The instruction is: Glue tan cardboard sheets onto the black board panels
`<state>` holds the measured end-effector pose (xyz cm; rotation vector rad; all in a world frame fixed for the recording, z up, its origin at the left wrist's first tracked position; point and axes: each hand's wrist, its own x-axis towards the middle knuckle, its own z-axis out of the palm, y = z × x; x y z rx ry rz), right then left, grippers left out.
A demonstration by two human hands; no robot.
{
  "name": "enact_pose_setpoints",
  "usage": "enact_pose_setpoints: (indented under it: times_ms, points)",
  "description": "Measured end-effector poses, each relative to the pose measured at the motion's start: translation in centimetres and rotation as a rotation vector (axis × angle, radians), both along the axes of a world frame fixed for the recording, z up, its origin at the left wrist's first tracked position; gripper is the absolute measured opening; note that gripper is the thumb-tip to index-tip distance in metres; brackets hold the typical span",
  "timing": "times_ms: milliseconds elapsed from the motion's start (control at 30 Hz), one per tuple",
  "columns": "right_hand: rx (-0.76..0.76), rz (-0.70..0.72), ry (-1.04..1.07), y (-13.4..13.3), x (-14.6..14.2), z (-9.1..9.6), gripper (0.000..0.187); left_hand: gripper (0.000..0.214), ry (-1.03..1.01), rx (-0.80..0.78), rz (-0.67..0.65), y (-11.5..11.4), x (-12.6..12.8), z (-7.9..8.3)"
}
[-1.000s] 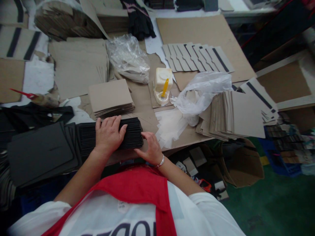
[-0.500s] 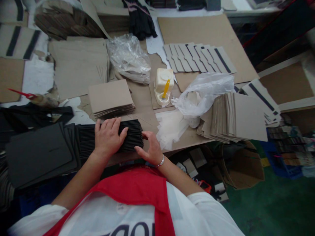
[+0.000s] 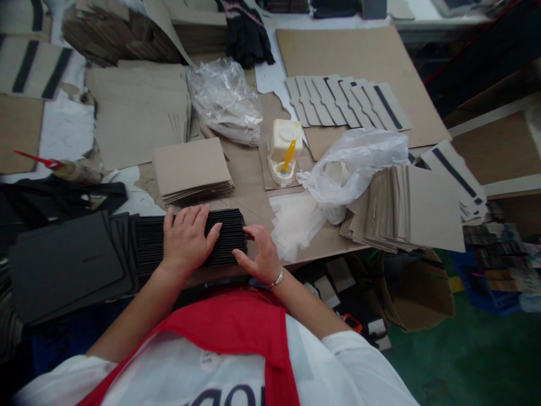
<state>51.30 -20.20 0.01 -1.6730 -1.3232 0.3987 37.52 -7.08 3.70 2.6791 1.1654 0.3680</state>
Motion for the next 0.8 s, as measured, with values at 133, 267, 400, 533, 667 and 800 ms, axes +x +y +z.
enact_pose_setpoints:
  times_ms: [133, 267, 400, 533, 667, 800]
  points:
    - [0.008, -0.003, -0.010, 0.5, 0.3, 0.5, 0.037, 0.051, -0.005, -0.028, 0.009, 0.1, 0.0, 0.1]
    - [0.007, -0.019, 0.012, 0.9, 0.3, 0.7, 0.031, 0.051, 0.006, -0.022, 0.005, 0.2, 0.1, 0.0]
    - [0.002, -0.031, 0.045, 1.0, 0.3, 0.3, 0.036, 0.051, 0.014, -0.004, 0.000, 0.2, 0.1, 0.0]
    - [0.007, -0.029, 0.028, 1.1, 0.4, 0.1, 0.040, 0.051, 0.020, -0.004, 0.002, 0.3, 0.2, -0.1]
    - [-0.002, -0.022, 0.014, 1.3, 0.5, 0.0, 0.038, 0.051, 0.020, -0.002, -0.001, 0.4, 0.2, -0.1]
    - [0.010, -0.027, 0.030, 1.5, 0.6, 0.1, 0.038, 0.052, 0.018, -0.011, 0.001, 0.5, 0.2, -0.1]
